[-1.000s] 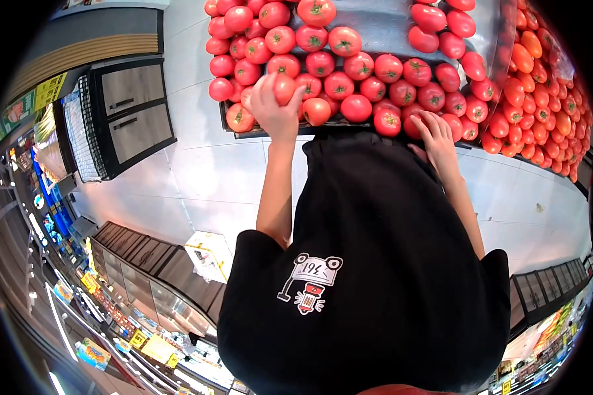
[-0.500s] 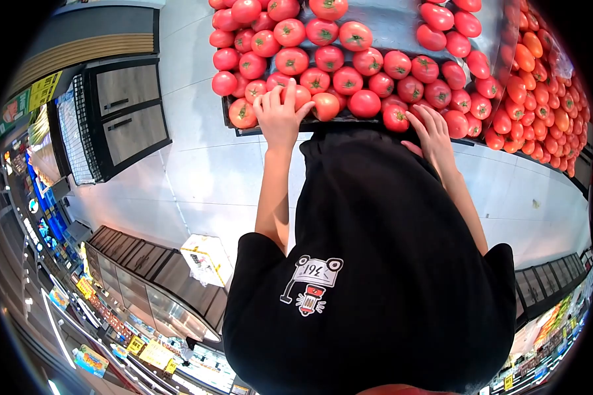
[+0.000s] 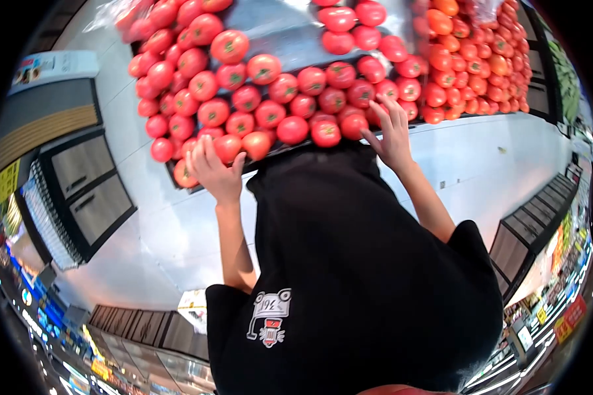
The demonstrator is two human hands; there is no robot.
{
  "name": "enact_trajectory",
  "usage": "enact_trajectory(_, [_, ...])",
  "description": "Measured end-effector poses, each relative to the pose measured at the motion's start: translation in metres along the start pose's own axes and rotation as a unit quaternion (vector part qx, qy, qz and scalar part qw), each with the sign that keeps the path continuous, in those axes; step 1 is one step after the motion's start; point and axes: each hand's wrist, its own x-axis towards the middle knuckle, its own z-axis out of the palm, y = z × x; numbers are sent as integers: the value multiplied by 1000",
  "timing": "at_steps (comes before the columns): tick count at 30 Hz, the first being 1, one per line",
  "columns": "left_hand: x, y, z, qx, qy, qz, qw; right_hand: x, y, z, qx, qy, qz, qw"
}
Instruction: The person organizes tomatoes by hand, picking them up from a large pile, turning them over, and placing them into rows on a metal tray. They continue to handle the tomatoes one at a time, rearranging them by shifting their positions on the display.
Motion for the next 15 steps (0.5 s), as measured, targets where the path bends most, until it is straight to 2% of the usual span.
enact_trajectory(3, [43, 33, 13, -52, -12, 38, 998, 34, 24, -7, 8, 79, 69, 994])
enact_trajectory(6, [102, 86, 33, -126, -39, 65, 989, 74, 48, -7, -27, 137, 66, 988])
enact_trajectory(9, [159, 139, 64, -148, -61, 143, 977, 106, 68, -10, -88, 85, 73, 990])
enact_trajectory(12, [207, 175, 100, -94, -64, 250, 962, 126, 95, -4, -109, 32, 50, 992])
enact_trajectory(15, [246, 194, 123, 28, -89, 389, 917, 135, 108, -1, -112, -12, 66, 991])
